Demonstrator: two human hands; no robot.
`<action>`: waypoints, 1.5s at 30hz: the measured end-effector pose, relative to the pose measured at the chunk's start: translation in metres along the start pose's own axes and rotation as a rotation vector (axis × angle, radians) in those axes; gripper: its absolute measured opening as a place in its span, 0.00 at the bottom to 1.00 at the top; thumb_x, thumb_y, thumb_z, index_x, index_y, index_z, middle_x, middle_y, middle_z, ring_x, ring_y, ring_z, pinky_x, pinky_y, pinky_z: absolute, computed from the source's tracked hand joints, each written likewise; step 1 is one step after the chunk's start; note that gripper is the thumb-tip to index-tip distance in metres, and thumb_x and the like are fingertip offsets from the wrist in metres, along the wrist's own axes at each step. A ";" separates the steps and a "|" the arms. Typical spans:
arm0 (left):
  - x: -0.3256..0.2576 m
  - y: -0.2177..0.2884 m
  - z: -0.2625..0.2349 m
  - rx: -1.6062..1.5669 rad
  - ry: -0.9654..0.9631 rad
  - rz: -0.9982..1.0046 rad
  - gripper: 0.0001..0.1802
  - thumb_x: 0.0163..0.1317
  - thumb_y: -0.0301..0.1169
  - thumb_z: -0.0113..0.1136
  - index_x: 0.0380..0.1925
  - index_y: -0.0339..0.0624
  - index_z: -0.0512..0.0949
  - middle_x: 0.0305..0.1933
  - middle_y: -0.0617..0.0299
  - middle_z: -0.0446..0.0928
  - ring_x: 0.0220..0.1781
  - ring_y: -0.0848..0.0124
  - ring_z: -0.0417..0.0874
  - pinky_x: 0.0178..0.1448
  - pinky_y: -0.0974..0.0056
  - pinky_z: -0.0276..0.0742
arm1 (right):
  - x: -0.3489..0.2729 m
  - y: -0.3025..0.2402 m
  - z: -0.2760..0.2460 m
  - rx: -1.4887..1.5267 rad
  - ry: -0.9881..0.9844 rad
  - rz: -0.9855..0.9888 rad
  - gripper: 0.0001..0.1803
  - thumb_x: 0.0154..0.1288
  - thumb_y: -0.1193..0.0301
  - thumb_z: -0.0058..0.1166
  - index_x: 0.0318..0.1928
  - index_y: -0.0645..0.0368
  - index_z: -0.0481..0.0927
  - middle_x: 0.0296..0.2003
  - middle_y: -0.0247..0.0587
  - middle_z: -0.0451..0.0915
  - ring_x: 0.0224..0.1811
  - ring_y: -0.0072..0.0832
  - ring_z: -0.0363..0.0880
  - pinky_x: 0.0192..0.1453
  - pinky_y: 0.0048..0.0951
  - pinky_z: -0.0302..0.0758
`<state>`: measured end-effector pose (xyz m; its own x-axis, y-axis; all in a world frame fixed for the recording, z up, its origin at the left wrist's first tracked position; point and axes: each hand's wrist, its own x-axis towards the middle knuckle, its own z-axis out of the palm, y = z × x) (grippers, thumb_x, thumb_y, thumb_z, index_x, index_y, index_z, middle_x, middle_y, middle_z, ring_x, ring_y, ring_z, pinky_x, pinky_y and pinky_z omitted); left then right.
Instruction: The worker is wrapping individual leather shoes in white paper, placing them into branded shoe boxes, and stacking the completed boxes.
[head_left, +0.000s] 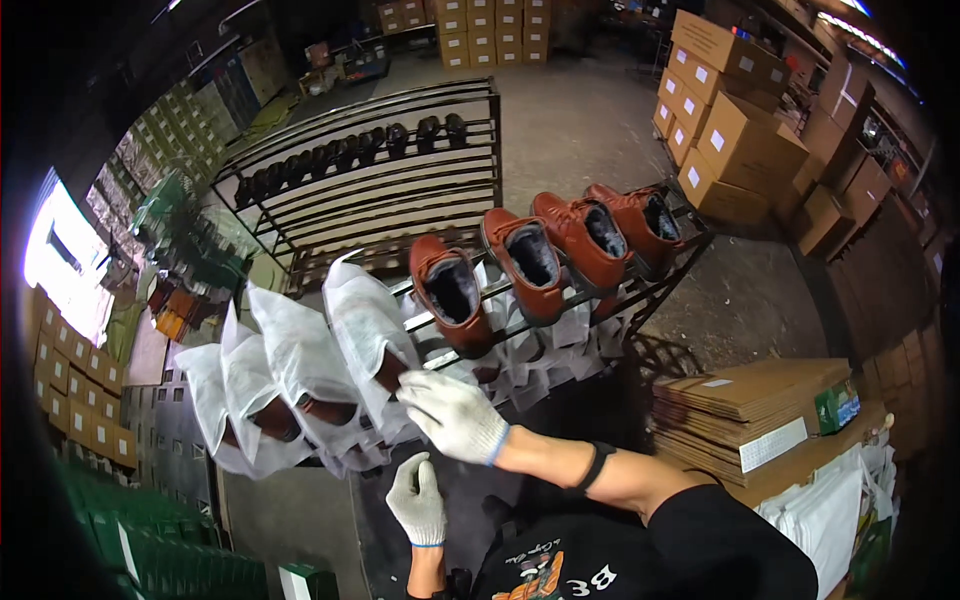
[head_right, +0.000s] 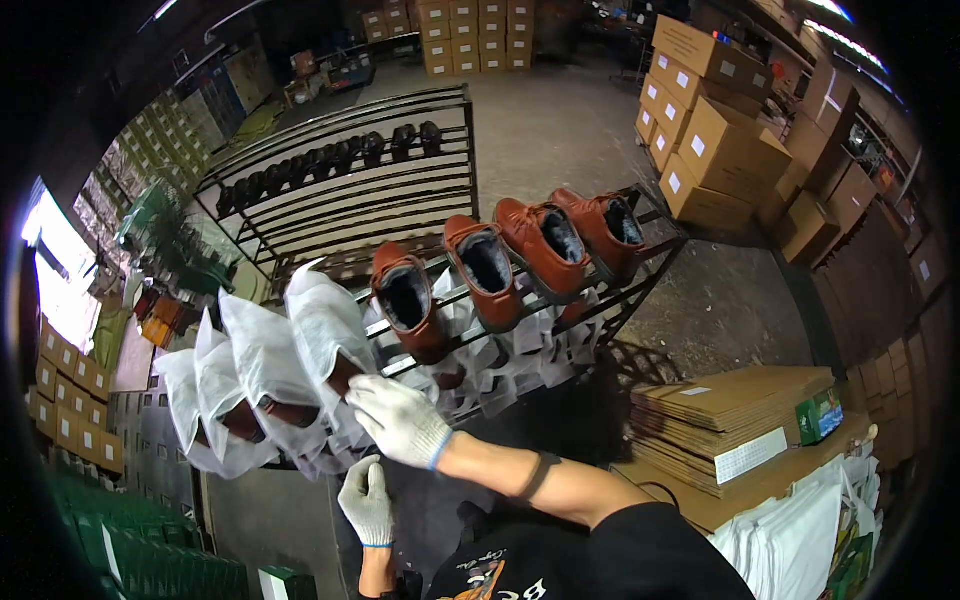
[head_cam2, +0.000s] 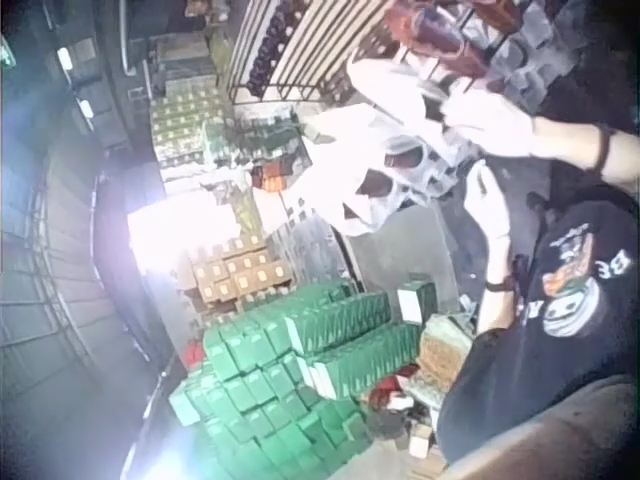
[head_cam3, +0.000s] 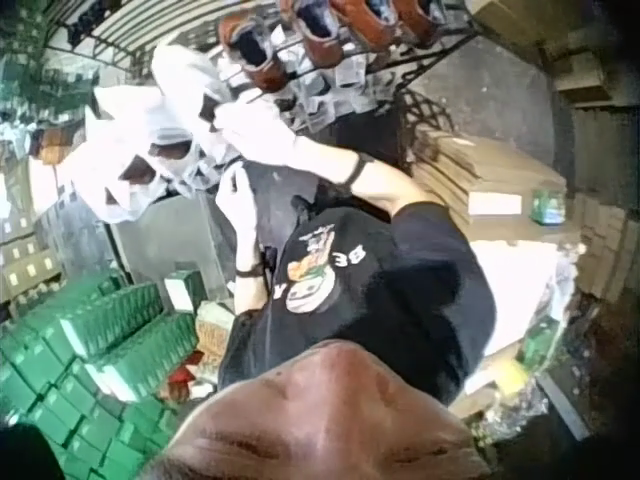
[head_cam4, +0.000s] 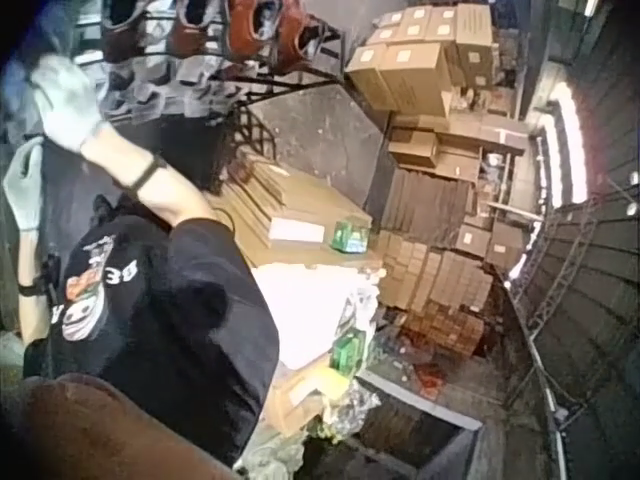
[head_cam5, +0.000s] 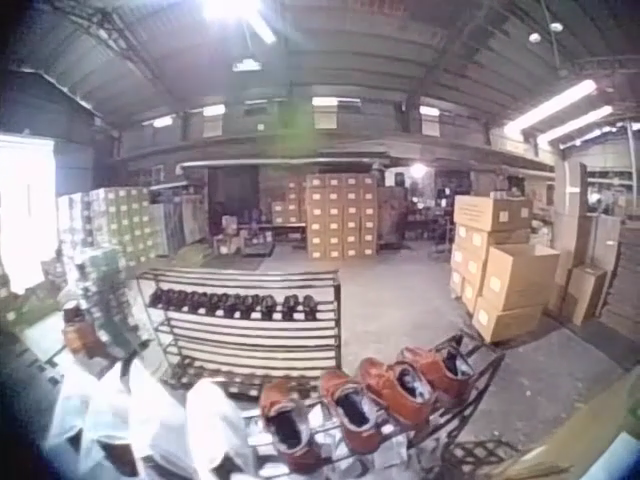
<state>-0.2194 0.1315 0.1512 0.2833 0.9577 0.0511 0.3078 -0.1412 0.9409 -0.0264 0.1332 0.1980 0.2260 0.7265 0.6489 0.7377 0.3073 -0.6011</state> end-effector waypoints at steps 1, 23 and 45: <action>0.003 0.004 0.017 0.039 0.002 0.061 0.08 0.76 0.23 0.64 0.49 0.32 0.89 0.37 0.58 0.89 0.34 0.77 0.85 0.41 0.66 0.80 | -0.016 0.004 -0.033 -0.030 0.047 -0.034 0.13 0.72 0.74 0.65 0.54 0.64 0.87 0.55 0.52 0.88 0.57 0.50 0.89 0.63 0.45 0.86; -0.095 0.177 0.403 -0.038 -1.531 0.658 0.09 0.76 0.21 0.62 0.51 0.28 0.86 0.43 0.51 0.90 0.46 0.68 0.90 0.55 0.64 0.84 | -0.432 -0.181 -0.494 -1.589 1.090 1.761 0.26 0.68 0.56 0.70 0.57 0.61 0.84 0.52 0.54 0.87 0.54 0.49 0.88 0.60 0.47 0.84; -0.517 0.349 0.463 -0.263 -2.279 0.061 0.33 0.80 0.45 0.64 0.72 0.27 0.74 0.70 0.49 0.79 0.69 0.61 0.82 0.73 0.58 0.80 | -0.567 -0.285 -0.526 0.205 2.199 0.768 0.07 0.70 0.82 0.65 0.47 0.68 0.88 0.38 0.36 0.88 0.36 0.24 0.86 0.43 0.25 0.82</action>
<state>0.1621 -0.5295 0.2985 0.5539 -0.8285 -0.0828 0.2306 0.0570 0.9714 -0.0301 -0.6903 0.2468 0.5233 -0.7650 -0.3753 0.1981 0.5375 -0.8196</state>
